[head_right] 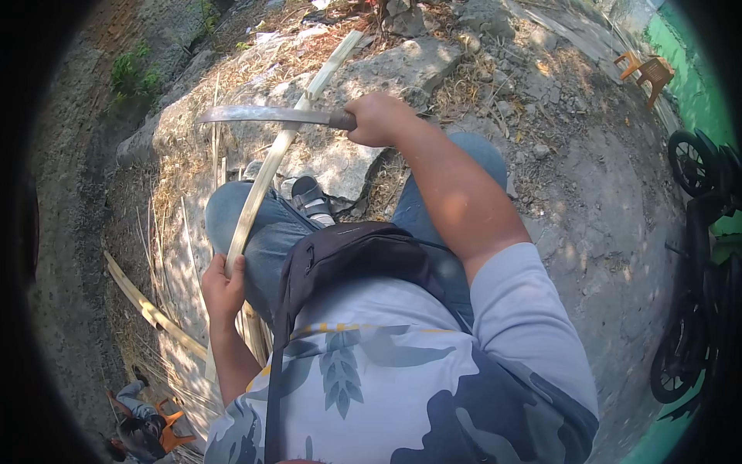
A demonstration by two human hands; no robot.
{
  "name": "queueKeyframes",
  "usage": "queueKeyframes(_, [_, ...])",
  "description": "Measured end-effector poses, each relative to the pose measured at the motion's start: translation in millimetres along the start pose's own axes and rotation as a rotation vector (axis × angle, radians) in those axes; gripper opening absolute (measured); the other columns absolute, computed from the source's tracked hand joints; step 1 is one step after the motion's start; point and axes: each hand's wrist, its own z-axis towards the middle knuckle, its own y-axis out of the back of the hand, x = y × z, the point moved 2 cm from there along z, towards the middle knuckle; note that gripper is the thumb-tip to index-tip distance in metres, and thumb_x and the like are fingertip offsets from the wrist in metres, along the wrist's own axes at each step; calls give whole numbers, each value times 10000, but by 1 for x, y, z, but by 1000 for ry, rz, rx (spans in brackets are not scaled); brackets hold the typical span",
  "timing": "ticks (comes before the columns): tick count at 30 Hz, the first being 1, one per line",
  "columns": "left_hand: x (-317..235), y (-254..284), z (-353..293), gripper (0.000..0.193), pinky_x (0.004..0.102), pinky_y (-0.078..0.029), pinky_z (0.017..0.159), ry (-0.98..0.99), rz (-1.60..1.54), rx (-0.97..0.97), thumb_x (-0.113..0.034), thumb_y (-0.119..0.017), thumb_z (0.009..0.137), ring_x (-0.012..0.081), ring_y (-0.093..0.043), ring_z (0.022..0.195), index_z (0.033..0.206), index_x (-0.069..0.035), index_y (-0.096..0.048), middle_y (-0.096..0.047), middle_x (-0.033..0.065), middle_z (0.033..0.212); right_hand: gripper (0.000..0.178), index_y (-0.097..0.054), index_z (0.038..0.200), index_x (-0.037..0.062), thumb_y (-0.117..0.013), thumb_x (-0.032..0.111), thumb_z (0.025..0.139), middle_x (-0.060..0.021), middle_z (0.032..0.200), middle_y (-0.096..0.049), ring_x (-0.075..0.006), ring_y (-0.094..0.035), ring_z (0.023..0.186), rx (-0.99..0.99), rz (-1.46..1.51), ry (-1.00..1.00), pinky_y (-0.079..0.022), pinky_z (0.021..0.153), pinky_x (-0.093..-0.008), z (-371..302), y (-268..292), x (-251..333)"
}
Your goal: The person scrapes and smooths bamboo strips using a machete.
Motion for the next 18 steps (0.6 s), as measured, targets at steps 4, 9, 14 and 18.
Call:
queueKeyframes(4, [3, -3, -2, 422, 427, -469, 595, 34, 34, 20, -422, -724, 960, 320, -618, 591, 930, -9, -643, -618, 178, 671, 221, -741, 967, 158, -707, 267, 777, -131, 913, -742, -356, -724, 903, 92, -73, 115, -574, 798, -498, -11, -6, 21])
queueKeyframes(9, [3, -7, -3, 433, 416, -462, 588, -5, 13, -15, -426, -723, 963, 320, -598, 581, 907, -6, -636, -596, 168, 650, 187, -713, 925, 168, -715, 278, 773, -114, 861, -730, -370, -716, 864, 89, -156, 263, -563, 764, -520, -10, -5, 32])
queueKeyframes(14, [0, -6, -5, 455, 404, -454, 576, -13, -46, -24, -433, -721, 968, 292, -568, 558, 870, 2, -631, -596, 161, 650, 215, -725, 959, 166, -713, 272, 773, -115, 924, -741, -354, -719, 917, 38, -170, 97, -567, 797, -505, -7, 10, 12])
queueKeyframes(18, [2, -7, -3, 443, 402, -451, 569, -14, -39, -28, -419, -722, 970, 274, -550, 549, 869, 2, -628, -588, 154, 642, 295, -739, 1060, 157, -707, 273, 791, -135, 1010, -747, -343, -718, 1001, -9, -97, -77, -569, 871, -484, -4, 17, -4])
